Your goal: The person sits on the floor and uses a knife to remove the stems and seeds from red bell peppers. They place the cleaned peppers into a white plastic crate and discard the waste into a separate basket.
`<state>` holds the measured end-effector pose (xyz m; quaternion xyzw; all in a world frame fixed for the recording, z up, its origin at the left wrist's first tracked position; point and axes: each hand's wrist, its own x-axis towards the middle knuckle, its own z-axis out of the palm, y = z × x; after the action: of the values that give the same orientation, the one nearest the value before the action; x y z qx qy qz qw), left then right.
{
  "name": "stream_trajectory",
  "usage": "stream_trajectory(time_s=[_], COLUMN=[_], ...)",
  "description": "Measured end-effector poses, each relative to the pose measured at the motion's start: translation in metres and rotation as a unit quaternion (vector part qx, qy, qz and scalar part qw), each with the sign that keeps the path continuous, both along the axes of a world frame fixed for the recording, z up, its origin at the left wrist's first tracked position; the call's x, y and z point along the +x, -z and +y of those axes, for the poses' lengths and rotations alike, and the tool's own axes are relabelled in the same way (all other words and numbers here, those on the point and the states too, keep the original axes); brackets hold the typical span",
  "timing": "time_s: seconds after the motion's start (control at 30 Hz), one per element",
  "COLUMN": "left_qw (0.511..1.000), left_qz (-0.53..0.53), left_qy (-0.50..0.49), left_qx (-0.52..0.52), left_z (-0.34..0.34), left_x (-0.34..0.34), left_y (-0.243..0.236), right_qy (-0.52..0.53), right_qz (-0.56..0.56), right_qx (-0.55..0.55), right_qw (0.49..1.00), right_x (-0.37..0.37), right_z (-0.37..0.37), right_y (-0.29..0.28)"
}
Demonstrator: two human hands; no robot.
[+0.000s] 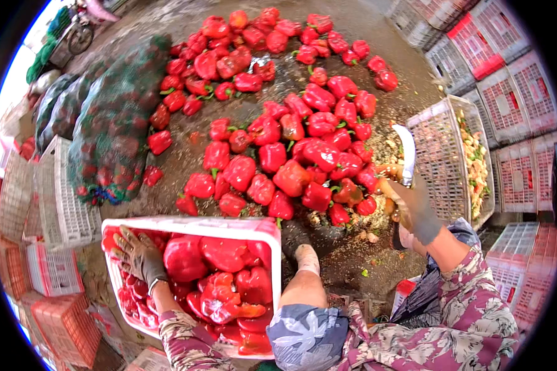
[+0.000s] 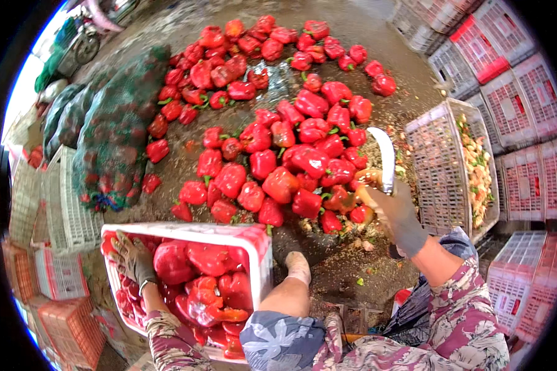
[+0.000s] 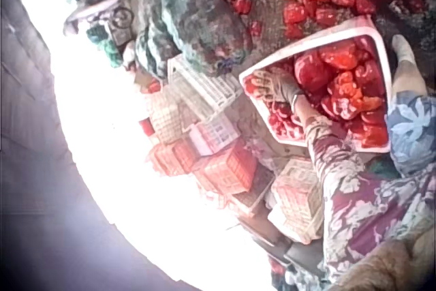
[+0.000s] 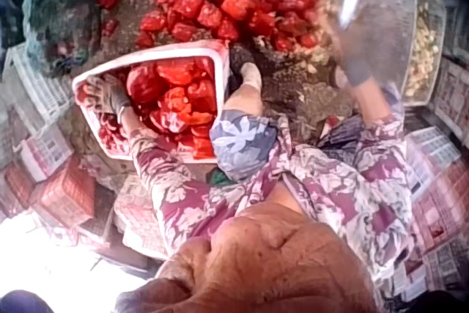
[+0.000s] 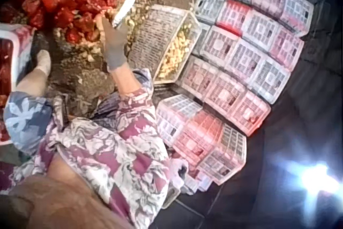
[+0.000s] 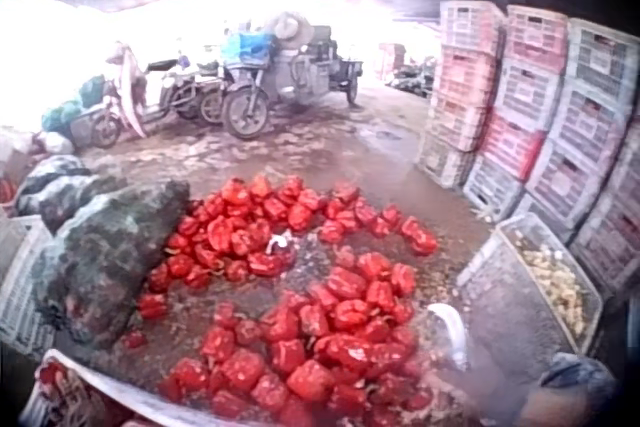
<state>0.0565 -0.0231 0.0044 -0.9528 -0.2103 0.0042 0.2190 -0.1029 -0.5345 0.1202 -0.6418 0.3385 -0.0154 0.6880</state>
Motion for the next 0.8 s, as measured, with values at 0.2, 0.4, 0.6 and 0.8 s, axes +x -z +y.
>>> stream_trajectory(time_s=[0.2,0.4,0.6,0.8], left_qw=[0.998,0.943,0.734,0.728], left_qz=[0.034,-0.185,0.025,0.107], left_qy=[-0.046,0.246,0.63,0.659], left_qx=[-0.034,-0.128,-0.252,-0.159], left_z=[0.007,-0.086,-0.329,-0.422], left_x=[0.008,0.045,0.032,0.004], left_y=[-0.008,-0.061,-0.025,0.093], right_qy=[0.008,0.041,0.045,0.048], right_qz=[-0.013,-0.034,-0.066,-0.041], right_qx=[0.073,0.083,0.085,0.097], right_qw=[0.997,0.995,0.993,0.993], right_x=[-0.009,-0.047,-0.085,-0.102], right_z=[-0.026,-0.072,-0.106,-0.121], right_y=[-0.018,-0.036,-0.034,-0.054])
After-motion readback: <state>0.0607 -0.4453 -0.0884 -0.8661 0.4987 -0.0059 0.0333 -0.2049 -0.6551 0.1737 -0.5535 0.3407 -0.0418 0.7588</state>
